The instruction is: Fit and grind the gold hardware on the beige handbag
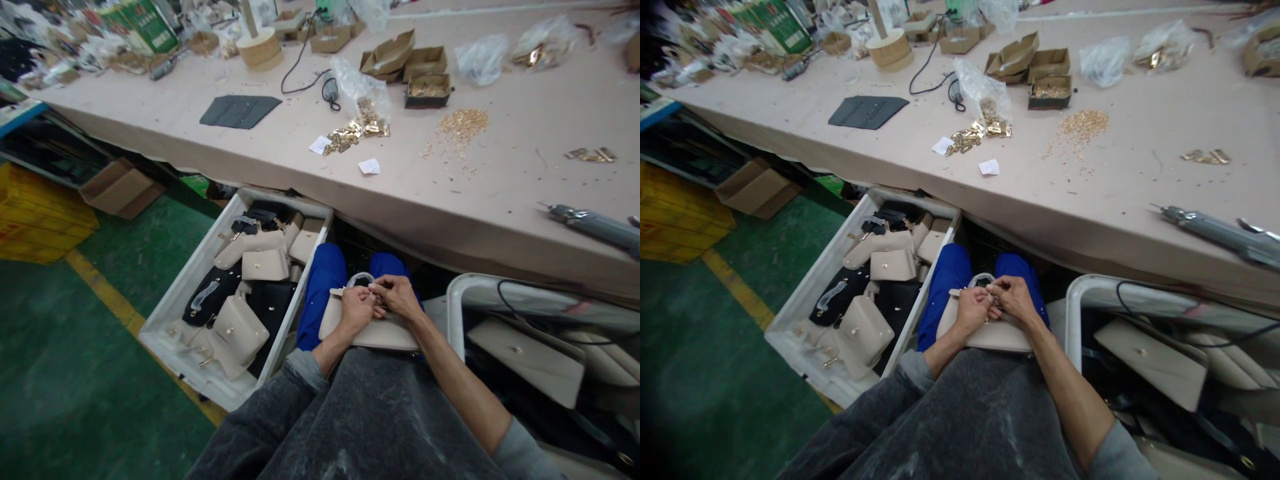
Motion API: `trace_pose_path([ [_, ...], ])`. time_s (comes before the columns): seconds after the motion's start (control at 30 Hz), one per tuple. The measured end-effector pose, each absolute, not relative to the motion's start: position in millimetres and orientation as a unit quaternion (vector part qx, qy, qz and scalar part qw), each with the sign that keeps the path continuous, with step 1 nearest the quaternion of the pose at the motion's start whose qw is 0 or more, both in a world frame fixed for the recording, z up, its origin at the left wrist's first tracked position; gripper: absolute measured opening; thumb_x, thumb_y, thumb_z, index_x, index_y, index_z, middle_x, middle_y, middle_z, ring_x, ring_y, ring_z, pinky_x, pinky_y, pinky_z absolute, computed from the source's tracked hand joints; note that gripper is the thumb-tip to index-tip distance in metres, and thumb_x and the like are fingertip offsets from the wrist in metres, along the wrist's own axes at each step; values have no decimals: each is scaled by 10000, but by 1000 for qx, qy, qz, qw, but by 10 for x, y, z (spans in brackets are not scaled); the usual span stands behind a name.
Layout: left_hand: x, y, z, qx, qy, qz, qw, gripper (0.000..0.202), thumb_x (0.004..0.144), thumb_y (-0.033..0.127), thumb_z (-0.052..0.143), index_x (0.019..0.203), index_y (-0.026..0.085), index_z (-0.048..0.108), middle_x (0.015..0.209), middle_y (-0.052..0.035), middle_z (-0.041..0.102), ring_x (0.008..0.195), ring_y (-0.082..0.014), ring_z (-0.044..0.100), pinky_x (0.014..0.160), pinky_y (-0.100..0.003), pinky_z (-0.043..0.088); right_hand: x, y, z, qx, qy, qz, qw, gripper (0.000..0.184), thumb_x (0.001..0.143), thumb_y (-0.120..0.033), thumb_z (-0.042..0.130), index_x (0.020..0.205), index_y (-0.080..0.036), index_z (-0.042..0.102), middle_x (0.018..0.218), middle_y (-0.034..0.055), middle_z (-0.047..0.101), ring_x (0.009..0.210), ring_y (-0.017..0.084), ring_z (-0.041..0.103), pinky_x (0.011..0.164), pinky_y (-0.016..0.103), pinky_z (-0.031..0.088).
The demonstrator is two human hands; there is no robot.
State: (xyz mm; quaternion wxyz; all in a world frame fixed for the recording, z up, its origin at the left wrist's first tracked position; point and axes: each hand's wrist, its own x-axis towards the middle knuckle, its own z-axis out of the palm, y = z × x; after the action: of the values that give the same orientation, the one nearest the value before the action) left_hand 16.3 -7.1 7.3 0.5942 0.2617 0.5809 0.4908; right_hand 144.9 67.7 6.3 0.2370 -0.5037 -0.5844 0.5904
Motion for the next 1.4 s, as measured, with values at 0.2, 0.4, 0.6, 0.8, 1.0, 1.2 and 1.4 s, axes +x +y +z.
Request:
trace_pose_path([
  [0.2,160,-91,-17,251,584,486,599,239,851,288,709,933,68,662,802,-157,740,585,-232,741,496,-253,603,1442,762,-15,-506,-605,578,213,382,799,-522,702,706,-155,754,589,43,666,515,161,565,477,252,378],
  [0.4,161,-61,-60,229,581,501,599,228,839,226,669,976,45,693,816,-158,735,630,-258,758,534,-273,627,1416,834,-160,-514,-559,624,187,448,765,-590,734,639,-163,687,505,25,597,453,136,496,450,241,338],
  [0.6,169,-45,-11,219,582,506,598,190,794,171,653,920,37,702,793,-170,735,620,-255,754,534,-264,619,1379,835,-166,-523,-538,636,181,511,731,-646,756,603,-166,641,462,9,544,413,109,429,420,231,284],
  [0.8,194,-32,-24,189,587,514,597,250,707,115,607,931,33,681,807,-184,748,606,-264,750,517,-280,616,1443,792,-220,-487,-483,687,240,569,772,-705,741,654,-156,646,499,15,571,419,101,446,420,218,309],
  [1.0,203,-29,-24,192,593,504,598,226,728,119,607,924,40,685,779,-173,744,622,-274,755,522,-281,618,1495,770,-282,-465,-490,692,256,508,737,-628,841,718,-139,701,553,25,620,450,108,502,432,211,358],
  [1.2,197,-37,-60,193,583,511,601,241,753,117,608,959,36,703,806,-177,745,639,-270,760,530,-271,617,1484,793,-329,-458,-438,714,297,465,771,-605,823,813,-148,750,573,20,636,452,119,522,447,227,418],
  [1.4,174,-49,21,195,568,509,617,232,777,117,610,969,29,705,837,-181,742,653,-271,764,539,-262,612,1503,758,-267,-461,-461,701,288,439,680,-543,906,801,-144,767,645,40,687,509,136,574,492,247,465],
])
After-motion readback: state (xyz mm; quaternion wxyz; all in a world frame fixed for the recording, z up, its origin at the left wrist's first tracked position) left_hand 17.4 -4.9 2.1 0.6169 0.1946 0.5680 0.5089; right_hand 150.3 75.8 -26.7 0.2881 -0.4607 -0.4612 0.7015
